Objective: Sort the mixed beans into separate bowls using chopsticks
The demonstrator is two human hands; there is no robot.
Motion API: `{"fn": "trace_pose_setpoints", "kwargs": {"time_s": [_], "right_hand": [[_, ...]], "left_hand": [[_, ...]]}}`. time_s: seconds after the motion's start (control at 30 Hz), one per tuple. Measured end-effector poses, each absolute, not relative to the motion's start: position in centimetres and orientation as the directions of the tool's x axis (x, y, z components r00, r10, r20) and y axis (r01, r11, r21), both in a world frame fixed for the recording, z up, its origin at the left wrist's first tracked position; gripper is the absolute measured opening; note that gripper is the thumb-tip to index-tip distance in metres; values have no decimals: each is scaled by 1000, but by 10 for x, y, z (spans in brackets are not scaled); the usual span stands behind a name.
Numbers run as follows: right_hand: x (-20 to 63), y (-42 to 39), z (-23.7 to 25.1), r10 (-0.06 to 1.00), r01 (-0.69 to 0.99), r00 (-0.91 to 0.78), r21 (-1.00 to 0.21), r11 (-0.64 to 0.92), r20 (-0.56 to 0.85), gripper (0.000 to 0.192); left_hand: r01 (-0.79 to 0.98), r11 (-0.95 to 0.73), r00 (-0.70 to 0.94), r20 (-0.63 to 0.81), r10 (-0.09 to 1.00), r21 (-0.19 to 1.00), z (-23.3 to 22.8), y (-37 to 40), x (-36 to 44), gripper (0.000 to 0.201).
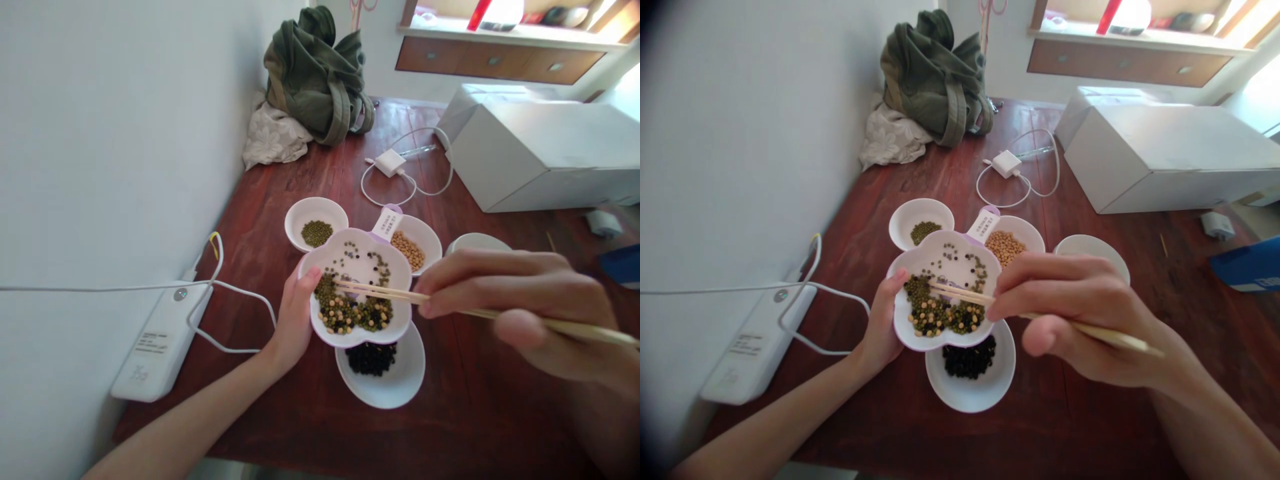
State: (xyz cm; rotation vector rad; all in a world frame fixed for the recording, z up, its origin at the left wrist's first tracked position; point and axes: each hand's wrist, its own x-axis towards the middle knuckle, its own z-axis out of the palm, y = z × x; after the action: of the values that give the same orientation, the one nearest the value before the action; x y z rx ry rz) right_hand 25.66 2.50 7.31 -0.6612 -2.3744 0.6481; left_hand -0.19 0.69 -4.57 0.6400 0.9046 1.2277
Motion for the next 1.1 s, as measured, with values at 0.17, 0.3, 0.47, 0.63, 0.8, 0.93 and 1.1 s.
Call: {"fn": "trace_pose_setpoints", "kwargs": {"time_s": [0.17,0.3,0.47,0.63,0.8,0.93,1.1], "right_hand": [[265,22,74,567,258,-727,-611,749,387,39],[276,20,72,701,305,-527,-663,684,481,42],[262,24,69,641,229,-621,-677,700,452,39],[261,28,68,611,281,-686,-631,723,394,18],[277,31,66,685,232,-534,-693,683,496,18],[281,33,65,693,190,-537,-731,655,481,22],[278,35,59,680,135,-578,-768,626,452,27]], "left_hand": [[-500,206,71,-198,978,841,-46,7,-2,50],[-558,213,43,-229,973,802,-41,9,2,52],[-619,196,-36,-277,960,760,-39,9,4,42],[-616,197,-31,-273,961,763,-41,9,1,40],[-632,231,-4,-301,954,740,-37,8,1,47],[-629,224,10,-280,960,744,-35,7,0,41],[-584,183,26,-207,978,791,-40,5,-2,36]]}}
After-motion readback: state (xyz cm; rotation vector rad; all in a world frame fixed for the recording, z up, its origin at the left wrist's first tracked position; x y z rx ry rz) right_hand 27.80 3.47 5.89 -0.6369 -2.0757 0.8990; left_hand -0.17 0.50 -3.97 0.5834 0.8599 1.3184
